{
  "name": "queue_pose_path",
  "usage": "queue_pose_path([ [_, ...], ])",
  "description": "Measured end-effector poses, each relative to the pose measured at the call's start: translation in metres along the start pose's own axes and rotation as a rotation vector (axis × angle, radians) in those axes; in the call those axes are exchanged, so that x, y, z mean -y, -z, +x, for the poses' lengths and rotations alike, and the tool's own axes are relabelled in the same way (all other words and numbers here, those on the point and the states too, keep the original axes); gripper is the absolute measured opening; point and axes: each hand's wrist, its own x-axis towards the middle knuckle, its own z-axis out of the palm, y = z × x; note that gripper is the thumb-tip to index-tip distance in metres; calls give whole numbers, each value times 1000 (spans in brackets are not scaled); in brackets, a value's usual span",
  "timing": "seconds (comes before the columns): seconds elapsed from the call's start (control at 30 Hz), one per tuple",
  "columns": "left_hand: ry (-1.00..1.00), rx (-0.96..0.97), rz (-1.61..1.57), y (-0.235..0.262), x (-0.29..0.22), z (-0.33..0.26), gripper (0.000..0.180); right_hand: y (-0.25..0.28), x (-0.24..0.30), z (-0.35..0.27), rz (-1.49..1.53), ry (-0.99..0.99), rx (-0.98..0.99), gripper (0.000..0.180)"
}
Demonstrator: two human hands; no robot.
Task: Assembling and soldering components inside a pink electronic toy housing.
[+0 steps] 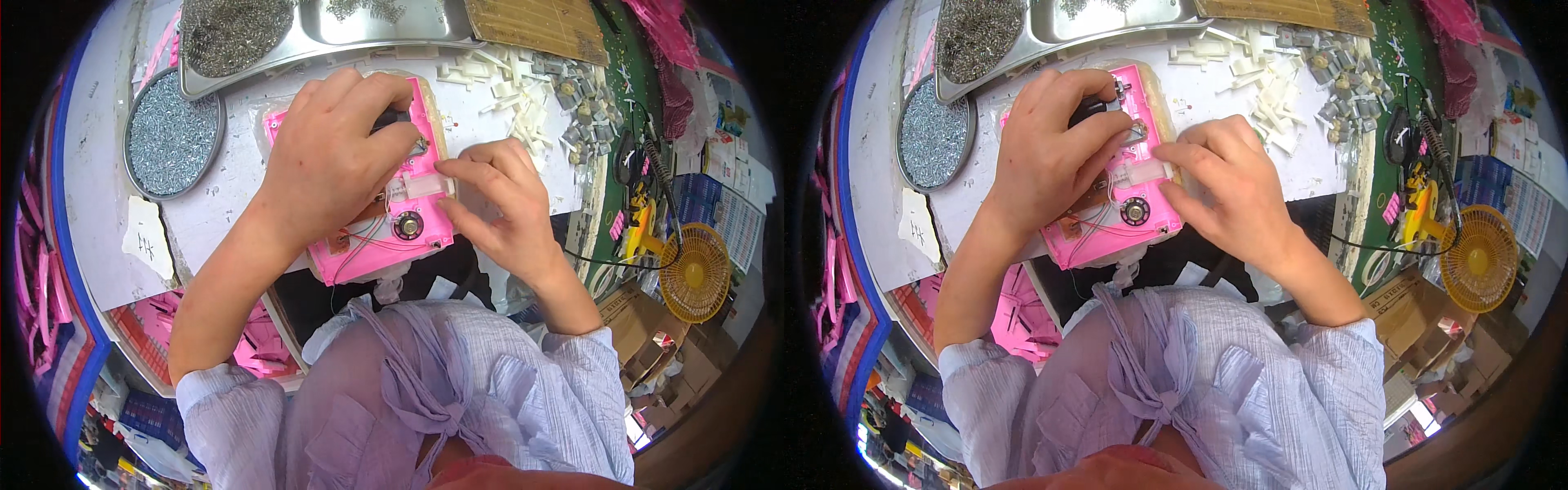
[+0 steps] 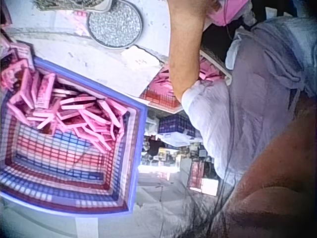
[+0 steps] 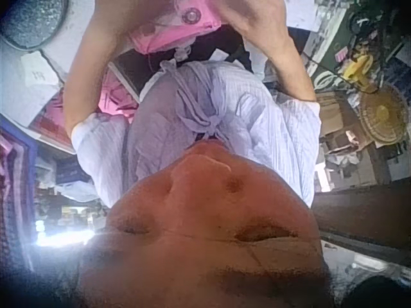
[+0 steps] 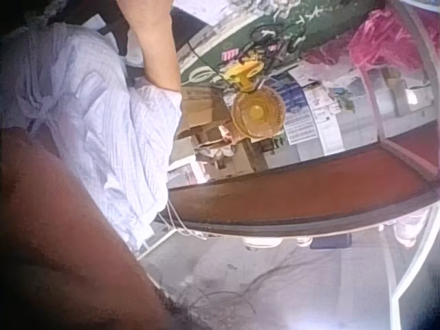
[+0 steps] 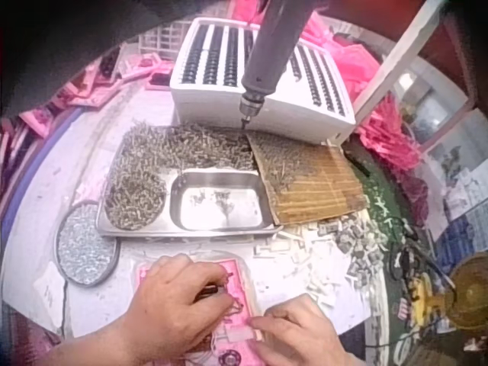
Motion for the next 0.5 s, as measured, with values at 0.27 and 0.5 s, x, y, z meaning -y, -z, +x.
queue_pose_path([
  [0.27, 29, -45, -58, 4, 1, -1, 24, 12, -4, 15, 4, 117, 113, 30],
  [0.5, 43, -11, -88, 3, 2, -2, 24, 5, -31, 23, 211, 228, 149, 33],
])
